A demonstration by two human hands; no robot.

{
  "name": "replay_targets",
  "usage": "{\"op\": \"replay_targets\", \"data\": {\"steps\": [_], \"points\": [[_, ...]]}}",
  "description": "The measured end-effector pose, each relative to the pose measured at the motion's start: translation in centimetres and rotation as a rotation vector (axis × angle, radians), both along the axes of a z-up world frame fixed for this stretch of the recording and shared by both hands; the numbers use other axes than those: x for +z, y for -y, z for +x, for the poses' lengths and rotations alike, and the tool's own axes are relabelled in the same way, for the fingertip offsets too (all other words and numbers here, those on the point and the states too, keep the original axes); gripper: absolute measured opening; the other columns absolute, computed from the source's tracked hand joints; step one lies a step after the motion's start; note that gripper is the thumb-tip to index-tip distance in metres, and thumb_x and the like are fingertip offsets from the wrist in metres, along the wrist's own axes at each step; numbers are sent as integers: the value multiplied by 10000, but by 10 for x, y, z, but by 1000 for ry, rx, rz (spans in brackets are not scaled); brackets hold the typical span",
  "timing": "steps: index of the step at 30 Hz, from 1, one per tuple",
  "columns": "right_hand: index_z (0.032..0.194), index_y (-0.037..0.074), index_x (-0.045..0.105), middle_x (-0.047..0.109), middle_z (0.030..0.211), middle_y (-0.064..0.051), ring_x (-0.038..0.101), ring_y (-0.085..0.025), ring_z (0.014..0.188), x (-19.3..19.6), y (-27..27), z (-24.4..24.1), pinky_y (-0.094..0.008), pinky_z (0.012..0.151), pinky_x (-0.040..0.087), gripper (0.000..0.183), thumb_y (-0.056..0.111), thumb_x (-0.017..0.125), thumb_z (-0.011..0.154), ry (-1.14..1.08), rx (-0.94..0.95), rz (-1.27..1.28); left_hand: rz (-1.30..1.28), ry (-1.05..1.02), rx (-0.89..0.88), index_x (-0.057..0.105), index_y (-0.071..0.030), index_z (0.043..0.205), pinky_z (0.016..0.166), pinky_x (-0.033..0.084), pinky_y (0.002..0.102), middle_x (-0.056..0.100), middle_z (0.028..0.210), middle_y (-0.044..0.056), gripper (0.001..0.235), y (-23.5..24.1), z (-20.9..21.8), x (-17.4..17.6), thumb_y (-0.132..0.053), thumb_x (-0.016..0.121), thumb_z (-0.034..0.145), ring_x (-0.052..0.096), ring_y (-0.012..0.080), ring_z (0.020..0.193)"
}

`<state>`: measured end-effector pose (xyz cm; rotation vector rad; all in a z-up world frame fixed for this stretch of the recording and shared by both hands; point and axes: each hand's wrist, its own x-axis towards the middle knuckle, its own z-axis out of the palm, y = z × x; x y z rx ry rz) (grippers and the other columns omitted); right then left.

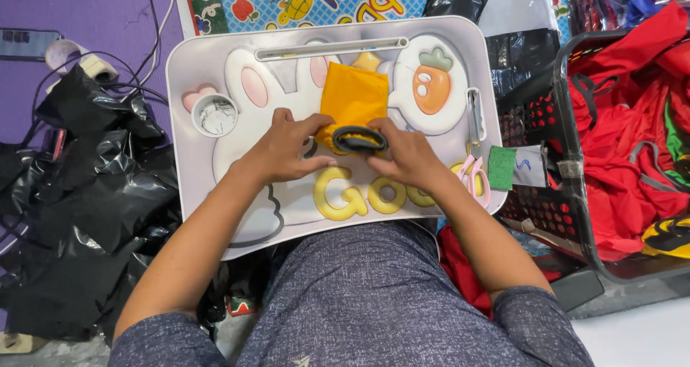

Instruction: The person wipes a yellow drawstring bag with a green sponge, then folds the bag and places it into a clear plastic bag. They then place the plastic bag into a black shipping bag and seal it.

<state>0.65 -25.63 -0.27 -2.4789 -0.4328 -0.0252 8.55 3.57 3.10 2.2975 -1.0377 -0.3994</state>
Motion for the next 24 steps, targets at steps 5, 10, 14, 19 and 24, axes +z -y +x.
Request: {"op": "replay_targets", "data": {"steps": [5,10,14,19,24], "points": [[1234,160,494,744,946,-217,730,-448,882,41,-5,34,-538,727,558,397,297,715,934,-213,-90,179,-143,-132,213,606,-139,1272,951,455,417,777,958,115,378,25,18,-6,-379,666,987,756,292,900],[1219,120,534,734,1062,-243,703,-472,1027,46,-6,58,-511,814,591,335,247,719,970,-235,-139,308,-127,-232,348,645,-158,1183,800,538,411,760,791,67,267,38,32,-15,-363,604,1016,755,298,780],[1262,145,605,714,1107,-185,695,-392,1087,30,-8,64,-466,856,600,376,316,762,966,-193,-237,266,-96,-229,433,673,-128,1124,742,552,450,742,736,76,260,42,32,-11,-340,593,996,746,334,760],[1418,72,470,669,1139,-263,703,-420,1045,49,-32,44,-467,870,606,572,274,771,975,-122,-429,153,-99,-216,497,708,-77,1084,696,581,427,750,739,97,251,48,34,-16,-283,605,986,755,319,730],[1568,323,415,300,1626,-126,261,-384,1519,23,-28,25,-598,1196,295,470,448,402,1115,410,-155,-307,-93,-164,492,715,-81,1065,673,581,460,743,722,96,232,51,38,-25,-272,633,962,756,356,745]]}}
